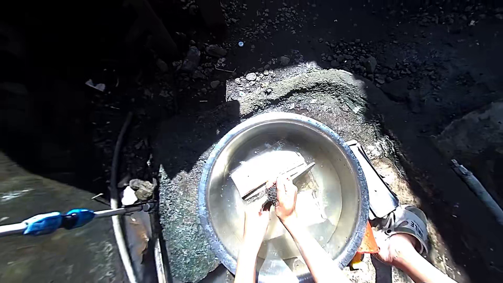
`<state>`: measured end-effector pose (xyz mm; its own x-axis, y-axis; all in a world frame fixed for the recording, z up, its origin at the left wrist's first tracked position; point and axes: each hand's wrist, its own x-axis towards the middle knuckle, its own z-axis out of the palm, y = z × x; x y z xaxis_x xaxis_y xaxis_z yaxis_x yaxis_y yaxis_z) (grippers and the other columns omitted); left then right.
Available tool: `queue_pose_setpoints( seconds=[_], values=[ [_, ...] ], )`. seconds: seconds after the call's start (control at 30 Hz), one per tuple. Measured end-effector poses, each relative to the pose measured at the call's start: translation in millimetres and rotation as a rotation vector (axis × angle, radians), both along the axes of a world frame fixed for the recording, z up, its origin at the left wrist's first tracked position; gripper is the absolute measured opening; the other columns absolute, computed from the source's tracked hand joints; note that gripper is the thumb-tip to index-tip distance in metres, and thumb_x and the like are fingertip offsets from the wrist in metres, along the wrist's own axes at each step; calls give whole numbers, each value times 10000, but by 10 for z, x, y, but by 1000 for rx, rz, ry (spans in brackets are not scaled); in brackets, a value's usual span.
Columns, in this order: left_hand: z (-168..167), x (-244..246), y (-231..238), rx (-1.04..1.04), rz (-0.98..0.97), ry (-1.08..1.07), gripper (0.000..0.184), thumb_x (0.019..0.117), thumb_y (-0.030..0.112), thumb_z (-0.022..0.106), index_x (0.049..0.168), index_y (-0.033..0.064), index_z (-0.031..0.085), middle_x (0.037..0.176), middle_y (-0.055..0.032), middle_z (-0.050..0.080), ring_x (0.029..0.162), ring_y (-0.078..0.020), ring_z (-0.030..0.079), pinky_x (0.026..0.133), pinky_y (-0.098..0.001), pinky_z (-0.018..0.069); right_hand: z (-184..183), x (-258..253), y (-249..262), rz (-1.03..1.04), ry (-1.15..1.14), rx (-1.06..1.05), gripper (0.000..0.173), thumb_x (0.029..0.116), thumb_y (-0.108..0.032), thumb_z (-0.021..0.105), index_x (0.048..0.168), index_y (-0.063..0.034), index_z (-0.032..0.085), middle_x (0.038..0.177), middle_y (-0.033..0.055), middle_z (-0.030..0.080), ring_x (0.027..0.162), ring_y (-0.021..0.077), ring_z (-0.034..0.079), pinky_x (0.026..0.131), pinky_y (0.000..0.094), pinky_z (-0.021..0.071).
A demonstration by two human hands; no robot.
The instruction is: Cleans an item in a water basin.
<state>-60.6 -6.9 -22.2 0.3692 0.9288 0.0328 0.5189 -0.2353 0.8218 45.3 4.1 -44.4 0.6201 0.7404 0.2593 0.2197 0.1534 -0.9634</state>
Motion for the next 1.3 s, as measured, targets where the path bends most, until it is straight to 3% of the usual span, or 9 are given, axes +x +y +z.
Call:
queue_pose_setpoints(
  seconds=[0.17,0.27,0.47,0.6,0.73,0.9,1.07,1.17,1.3],
  values=[
    [37,9,28,-46,9,-16,221,822,-83,614,1000,-90,745,883,-181,752,828,-196,743,818,-327,579,229,-92,97,-128,329,-101,413,996,-109,340,673,-118,597,665,-61,640,700,22,630,759,246,515],
    [117,20,4,-84,28,25,141,790,-85,625,894,-130,710,808,-212,709,781,-261,708,785,-404,551,537,-182,72,-10,511,32,414,1015,-130,326,684,-131,576,675,-56,634,684,37,638,692,222,554],
    [9,1,-11,-65,11,-43,202,857,-55,651,1031,-105,741,927,-205,756,878,-236,756,869,-360,581,248,302,123,-114,64,-86,363,988,-66,397,769,-29,685,768,-10,705,792,27,665,818,224,539],
    [-43,-13,-31,-51,44,3,159,850,-41,644,967,-89,740,868,-181,749,839,-230,749,835,-381,584,57,52,32,114,-320,-201,384,1004,-142,440,773,-27,724,721,61,712,752,144,707,1061,435,464],
    [-83,-133,-142,-32,114,29,117,801,-38,626,865,-101,701,733,-156,696,707,-170,701,717,-315,557,8,-221,-48,225,-488,-35,460,1046,-238,390,784,-48,717,728,73,716,745,174,716,1044,401,480],
    [-176,-223,-221,-88,143,-67,181,878,-15,666,1016,-114,729,927,-192,760,875,-155,756,865,-277,577,-509,526,-39,81,-547,-246,441,1033,-160,399,817,25,736,773,147,730,782,276,729,1014,525,473],
    [122,14,-157,-158,141,99,153,868,-34,615,929,-147,698,812,-222,704,780,-244,702,794,-385,539,79,-182,-151,139,-488,-106,421,1034,-219,423,840,-11,732,803,96,746,819,209,736,946,360,552],
    [485,131,-149,-270,205,150,147,870,-122,588,960,-200,673,853,-259,697,819,-202,671,831,-297,497,-93,-118,-145,242,-542,66,494,1085,-287,332,858,-40,695,850,91,755,861,183,742,1031,354,507],
    [-22,-28,-261,-75,194,-70,195,884,-18,659,1020,-148,713,910,-218,754,849,-138,754,850,-235,561,-620,562,-94,102,-535,-127,430,1046,-184,366,938,33,722,944,159,762,935,282,740,1031,469,496]
  ],
)
